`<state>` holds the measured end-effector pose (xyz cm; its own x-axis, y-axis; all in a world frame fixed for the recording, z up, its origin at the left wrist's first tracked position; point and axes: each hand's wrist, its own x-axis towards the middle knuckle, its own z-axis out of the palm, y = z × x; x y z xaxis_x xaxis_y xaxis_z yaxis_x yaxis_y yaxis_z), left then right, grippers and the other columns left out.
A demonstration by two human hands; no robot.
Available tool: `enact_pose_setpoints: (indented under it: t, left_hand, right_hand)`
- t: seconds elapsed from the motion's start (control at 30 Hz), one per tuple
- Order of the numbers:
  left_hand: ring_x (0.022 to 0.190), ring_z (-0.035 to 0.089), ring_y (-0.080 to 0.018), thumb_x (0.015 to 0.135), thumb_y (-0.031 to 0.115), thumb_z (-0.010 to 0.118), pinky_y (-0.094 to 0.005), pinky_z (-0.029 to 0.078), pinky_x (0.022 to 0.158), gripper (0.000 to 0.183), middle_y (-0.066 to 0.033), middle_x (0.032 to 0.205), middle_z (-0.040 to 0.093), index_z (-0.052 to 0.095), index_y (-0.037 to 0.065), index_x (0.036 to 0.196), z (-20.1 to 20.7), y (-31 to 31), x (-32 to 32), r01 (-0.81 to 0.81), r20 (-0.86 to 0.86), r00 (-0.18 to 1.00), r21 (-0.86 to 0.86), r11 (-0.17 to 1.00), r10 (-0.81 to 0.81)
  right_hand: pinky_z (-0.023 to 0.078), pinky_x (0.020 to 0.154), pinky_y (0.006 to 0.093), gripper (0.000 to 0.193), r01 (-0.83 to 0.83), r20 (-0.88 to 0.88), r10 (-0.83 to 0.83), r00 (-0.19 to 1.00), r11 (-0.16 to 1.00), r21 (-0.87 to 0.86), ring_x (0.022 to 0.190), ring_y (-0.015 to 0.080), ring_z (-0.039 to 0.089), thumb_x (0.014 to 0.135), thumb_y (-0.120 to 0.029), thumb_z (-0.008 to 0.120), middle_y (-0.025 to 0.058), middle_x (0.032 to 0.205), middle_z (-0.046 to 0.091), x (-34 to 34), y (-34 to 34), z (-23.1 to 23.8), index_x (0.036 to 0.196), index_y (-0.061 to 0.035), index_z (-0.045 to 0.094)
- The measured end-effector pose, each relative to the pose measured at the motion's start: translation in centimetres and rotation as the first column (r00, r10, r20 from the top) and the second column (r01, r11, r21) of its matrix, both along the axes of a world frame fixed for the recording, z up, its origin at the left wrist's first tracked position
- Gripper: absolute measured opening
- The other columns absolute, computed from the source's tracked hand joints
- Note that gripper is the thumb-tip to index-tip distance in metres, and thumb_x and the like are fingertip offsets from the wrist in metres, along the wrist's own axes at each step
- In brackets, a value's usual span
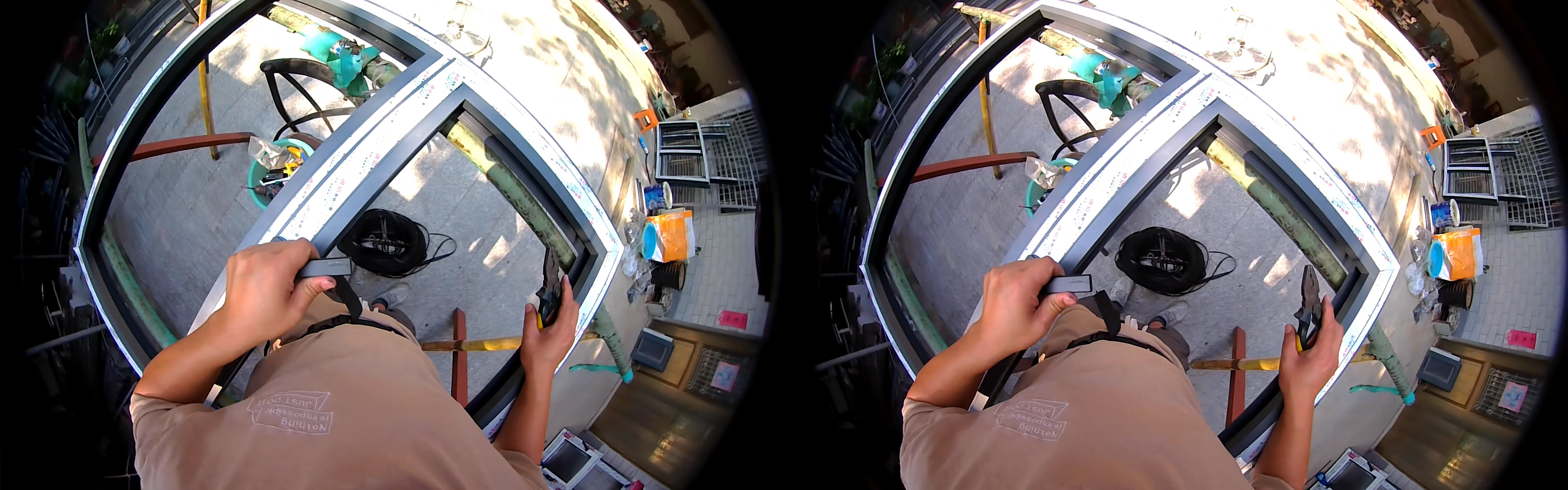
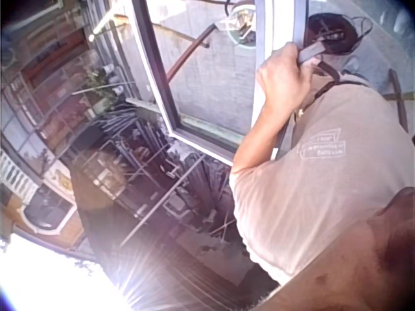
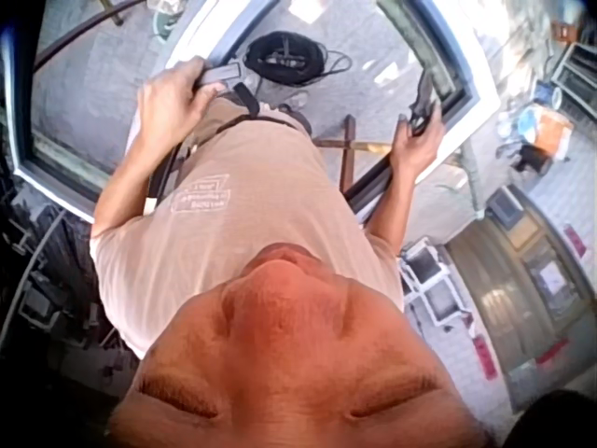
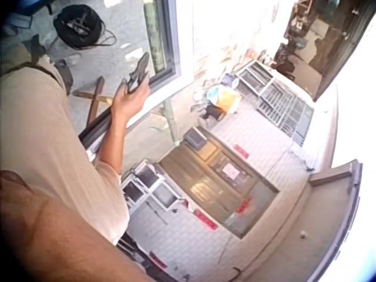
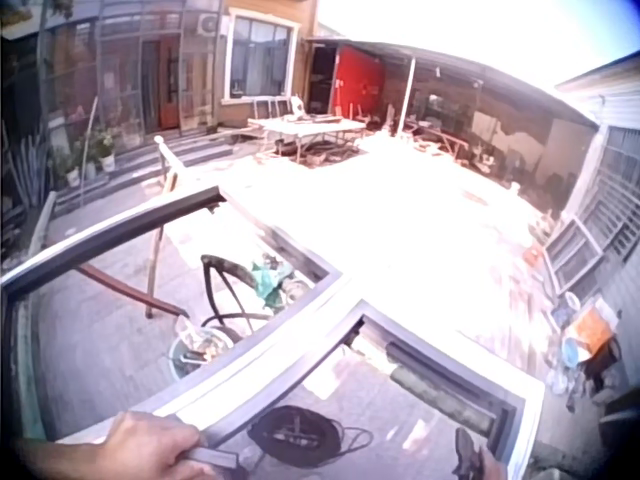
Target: The person assembles a window frame by inserting rubber seals and gaskets around the frame corners and tracks using a small yellow screwdriver, and then manipulates a window handle and locks using various pliers.
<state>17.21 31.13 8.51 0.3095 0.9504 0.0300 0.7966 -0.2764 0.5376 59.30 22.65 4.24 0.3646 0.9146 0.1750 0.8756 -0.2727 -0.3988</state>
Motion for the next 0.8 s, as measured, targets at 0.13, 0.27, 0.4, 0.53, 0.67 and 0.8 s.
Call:
enact_pose_setpoints:
  t: [0.13, 0.27, 0.4, 0.53, 0.67, 0.8]
  left_hand:
    - [0.07, 0.069, -0.0399, 0.086, 0.037, 0.09, -0.0474, 0.051, 0.062, 0.038, -0.0148, 0.074, 0.068, 0.071, 0.005, 0.095, -0.6, -0.2, 0.1, -0.039, -0.017, 0.999, 0.05, 0.998, 0.039]
    - [0.068, 0.07, -0.0384, 0.086, 0.037, 0.09, -0.0463, 0.051, 0.062, 0.038, -0.0144, 0.075, 0.069, 0.072, 0.006, 0.095, -0.9, -0.3, 0.5, -0.111, -0.013, 0.994, 0.057, 0.992, 0.111]
    - [0.068, 0.07, -0.0377, 0.086, 0.039, 0.09, -0.0452, 0.051, 0.063, 0.039, -0.0143, 0.076, 0.07, 0.072, 0.006, 0.096, -0.5, -0.1, 0.5, -0.117, -0.025, 0.993, -0.01, 0.993, 0.116]
    - [0.071, 0.07, -0.0383, 0.087, 0.037, 0.091, -0.0445, 0.052, 0.065, 0.038, -0.0157, 0.08, 0.072, 0.074, 0.005, 0.099, 0.1, 0.1, -0.1, -0.059, -0.012, 0.998, -0.032, 0.998, 0.059]
    - [0.08, 0.072, -0.0367, 0.086, 0.029, 0.093, -0.0443, 0.056, 0.073, 0.037, -0.0168, 0.092, 0.073, 0.075, 0.004, 0.105, 0.2, 0.3, -0.6, -0.029, 0.134, 0.99, -0.105, 0.994, 0.043]
    - [0.107, 0.072, -0.0377, 0.082, 0.022, 0.094, -0.0456, 0.057, 0.089, 0.051, -0.0171, 0.115, 0.073, 0.073, 0.003, 0.123, 0.3, -0.2, -1.8, -0.058, 0.223, 0.973, -0.02, 0.998, 0.061]
  right_hand:
    - [0.053, 0.084, 0.0391, 0.082, -0.034, 0.034, 0.031, 0.999, 0.996, 0.084, 0.093, 0.0322, 0.064, 0.081, -0.002, 0.087, 0.0154, 0.116, 0.066, 0.4, 0.0, -0.7, 0.158, -0.0073, 0.059]
    - [0.053, 0.084, 0.0387, 0.081, -0.03, 0.015, 0.028, 0.999, 0.994, 0.105, 0.092, 0.0313, 0.063, 0.082, -0.002, 0.086, 0.0151, 0.114, 0.065, 0.4, -0.2, -0.9, 0.158, -0.0068, 0.058]
    - [0.052, 0.085, 0.0388, 0.081, -0.002, 0.003, 0.002, 1.0, 0.997, 0.081, 0.094, 0.032, 0.063, 0.082, -0.002, 0.086, 0.0153, 0.112, 0.064, 0.0, 0.0, -0.4, 0.158, -0.0062, 0.059]
    - [0.053, 0.086, 0.0396, 0.081, -0.055, 0.045, 0.05, 0.998, 0.992, 0.113, 0.095, 0.0324, 0.064, 0.082, -0.002, 0.086, 0.0152, 0.111, 0.064, 0.3, 0.2, -0.6, 0.158, -0.0061, 0.058]
    - [0.053, 0.087, 0.0408, 0.081, -0.054, 0.041, 0.05, 0.998, 0.993, 0.104, 0.095, 0.0336, 0.064, 0.082, -0.002, 0.086, 0.0159, 0.11, 0.063, 0.4, 0.2, -0.6, 0.158, -0.006, 0.058]
    - [0.054, 0.097, 0.0406, 0.08, -0.035, -0.049, 0.036, 0.998, 0.999, 0.015, 0.106, 0.0339, 0.067, 0.084, -0.001, 0.084, 0.0176, 0.123, 0.067, -0.1, 0.4, 0.1, 0.16, -0.0052, 0.056]
